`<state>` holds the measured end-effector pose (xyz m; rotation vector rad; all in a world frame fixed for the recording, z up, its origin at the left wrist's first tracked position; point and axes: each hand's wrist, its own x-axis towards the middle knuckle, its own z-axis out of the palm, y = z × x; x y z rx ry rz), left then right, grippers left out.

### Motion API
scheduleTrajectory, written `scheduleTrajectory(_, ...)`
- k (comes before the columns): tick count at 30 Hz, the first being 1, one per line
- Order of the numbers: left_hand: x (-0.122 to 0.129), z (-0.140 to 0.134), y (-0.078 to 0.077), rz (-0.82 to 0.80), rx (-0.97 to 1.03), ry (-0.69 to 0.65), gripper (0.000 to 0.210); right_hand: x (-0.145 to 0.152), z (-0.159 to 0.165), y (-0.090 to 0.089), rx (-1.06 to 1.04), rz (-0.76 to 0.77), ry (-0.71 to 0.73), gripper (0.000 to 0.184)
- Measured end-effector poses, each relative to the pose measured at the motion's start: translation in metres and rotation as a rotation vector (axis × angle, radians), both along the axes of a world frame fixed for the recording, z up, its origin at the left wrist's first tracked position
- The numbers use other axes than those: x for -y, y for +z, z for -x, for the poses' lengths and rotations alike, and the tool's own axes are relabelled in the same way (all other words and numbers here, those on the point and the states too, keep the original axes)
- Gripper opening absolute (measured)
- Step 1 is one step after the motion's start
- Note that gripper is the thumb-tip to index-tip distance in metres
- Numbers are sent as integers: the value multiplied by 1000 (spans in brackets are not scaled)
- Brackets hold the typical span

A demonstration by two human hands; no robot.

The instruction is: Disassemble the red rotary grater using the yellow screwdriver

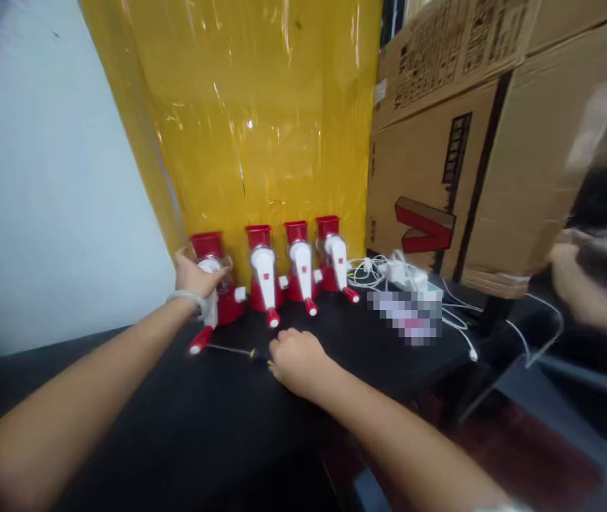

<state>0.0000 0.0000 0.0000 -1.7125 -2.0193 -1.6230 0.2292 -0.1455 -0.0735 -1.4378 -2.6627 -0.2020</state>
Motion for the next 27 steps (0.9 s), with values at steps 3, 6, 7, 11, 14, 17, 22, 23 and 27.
scheduleTrajectory(3,1,-1,0,-1,23,2,98,-3,-4,-1,-5,-2,-13,29)
scheduleTrajectory(6,0,-3,-3,-32,49,8,91,-9,-3,-1,-12,-10,-10,29)
scheduleTrajectory(7,-1,-5,-4,-47,59,9,90,-12,-2,-1,-14,-13,-8,29)
scheduleTrajectory(11,-10,-16,-11,-70,146,38,90,-18,5,0,-18,-24,-14,29)
scheduleTrajectory(14,-16,-25,-15,-87,222,73,94,-19,9,0,-21,-32,-25,29)
scheduleTrajectory(17,-18,-27,-16,-118,277,34,89,-17,12,4,-3,-39,-42,29)
scheduleTrajectory(22,-2,-3,-19,-38,307,-135,83,-9,25,23,9,-84,-52,32)
scheduleTrajectory(23,4,3,-22,-13,308,-178,81,-8,30,28,-3,-99,-44,33)
scheduleTrajectory(27,32,28,-43,47,273,-325,75,-13,58,47,-114,-184,18,35)
